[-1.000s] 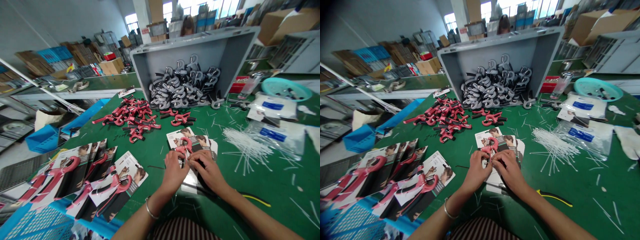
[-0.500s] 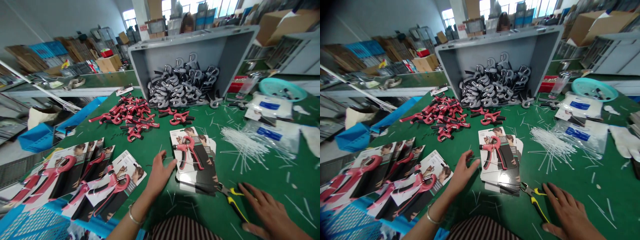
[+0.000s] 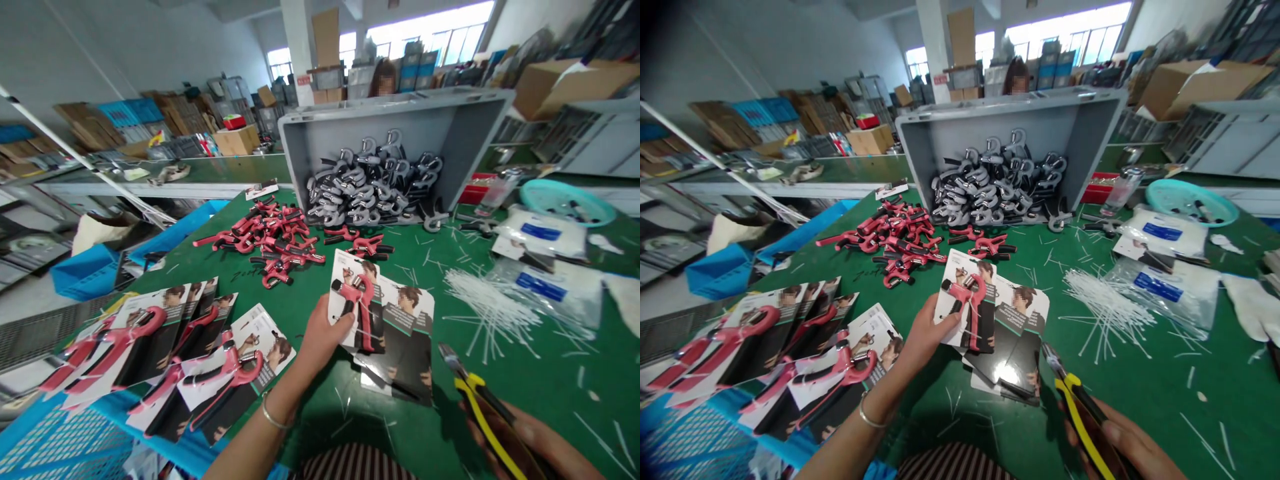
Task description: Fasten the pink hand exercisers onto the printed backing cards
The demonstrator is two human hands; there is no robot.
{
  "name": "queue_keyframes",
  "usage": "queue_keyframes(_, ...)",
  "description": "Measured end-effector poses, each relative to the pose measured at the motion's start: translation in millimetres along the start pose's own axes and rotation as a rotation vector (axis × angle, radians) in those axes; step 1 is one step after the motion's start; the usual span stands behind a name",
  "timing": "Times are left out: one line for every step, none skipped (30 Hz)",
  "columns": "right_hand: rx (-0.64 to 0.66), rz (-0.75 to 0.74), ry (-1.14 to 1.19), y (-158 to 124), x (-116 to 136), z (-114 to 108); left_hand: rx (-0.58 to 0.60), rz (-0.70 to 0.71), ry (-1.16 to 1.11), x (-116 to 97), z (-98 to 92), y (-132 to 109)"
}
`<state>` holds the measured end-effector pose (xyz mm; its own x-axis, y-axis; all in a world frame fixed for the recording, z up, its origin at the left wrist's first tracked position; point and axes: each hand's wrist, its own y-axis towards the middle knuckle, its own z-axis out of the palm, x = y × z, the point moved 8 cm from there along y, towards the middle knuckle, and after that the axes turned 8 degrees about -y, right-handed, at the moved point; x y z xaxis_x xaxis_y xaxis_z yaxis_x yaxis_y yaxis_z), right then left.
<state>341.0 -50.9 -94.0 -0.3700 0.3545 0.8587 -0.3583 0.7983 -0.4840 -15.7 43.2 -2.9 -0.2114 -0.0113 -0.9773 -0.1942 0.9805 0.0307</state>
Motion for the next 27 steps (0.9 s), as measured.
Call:
queue_keyframes(0.058,0.001,0.128,5,15,15,0.027,-0.036,-0.096,2,1.9,0)
queue_keyframes(0.077,-0.013,0.215,12,33,26,0.077,-0.079,-0.192,5,7.0,0)
queue_keyframes(0.108,-0.035,0.277,19,51,35,0.135,-0.122,-0.273,9,13.5,0)
queue_keyframes(0.149,-0.055,0.318,27,69,42,0.188,-0.160,-0.332,12,19.6,-1)
queue_keyframes(0.208,-0.068,0.330,34,86,48,0.227,-0.188,-0.364,15,24.0,-2)
queue_keyframes(0.277,-0.075,0.321,40,100,52,0.250,-0.202,-0.375,17,26.3,-3)
queue_keyframes(0.351,-0.073,0.295,44,112,54,0.261,-0.203,-0.371,17,26.4,-4)
queue_keyframes(0.422,-0.064,0.259,47,121,54,0.263,-0.193,-0.364,16,25.0,-4)
queue_keyframes(0.485,-0.054,0.219,48,129,54,0.260,-0.177,-0.356,14,22.6,-4)
queue_keyframes(0.537,-0.045,0.181,48,135,53,0.258,-0.160,-0.346,12,19.8,-3)
queue_keyframes(0.578,-0.038,0.148,48,141,51,0.255,-0.141,-0.333,9,17.0,-2)
queue_keyframes(0.609,-0.034,0.122,48,146,51,0.252,-0.122,-0.318,6,14.6,0)
queue_keyframes(0.635,-0.030,0.102,48,150,50,0.254,-0.107,-0.303,3,13.0,1)
queue_keyframes(0.657,-0.022,0.083,49,154,51,0.261,-0.097,-0.290,1,12.4,3)
queue_keyframes(0.671,-0.013,0.066,49,156,52,0.273,-0.090,-0.278,-1,12.8,4)
queue_keyframes(0.680,-0.002,0.052,50,158,53,0.288,-0.085,-0.268,-2,13.8,4)
queue_keyframes(0.685,0.007,0.040,52,159,54,0.304,-0.081,-0.259,-4,15.0,4)
queue_keyframes(0.688,0.015,0.032,53,160,56,0.317,-0.077,-0.250,-5,16.0,4)
queue_keyframes(0.689,0.019,0.028,54,161,57,0.326,-0.073,-0.240,-6,16.6,4)
queue_keyframes(0.689,0.021,0.030,55,161,58,0.330,-0.068,-0.229,-6,16.7,4)
queue_keyframes(0.690,0.022,0.037,56,161,59,0.332,-0.063,-0.218,-7,16.5,4)
queue_keyframes(0.688,0.024,0.047,56,161,59,0.335,-0.058,-0.205,-7,16.1,3)
queue_keyframes(0.685,0.025,0.059,57,160,60,0.338,-0.051,-0.194,-7,15.7,3)
queue_keyframes(0.680,0.025,0.074,59,158,61,0.342,-0.042,-0.186,-8,15.4,3)
queue_keyframes(0.675,0.024,0.093,60,156,61,0.344,-0.034,-0.184,-8,15.0,3)
queue_keyframes(0.666,0.027,0.116,62,153,62,0.344,-0.029,-0.188,-8,14.7,2)
queue_keyframes(0.656,0.035,0.141,64,150,62,0.344,-0.029,-0.195,-8,14.6,2)
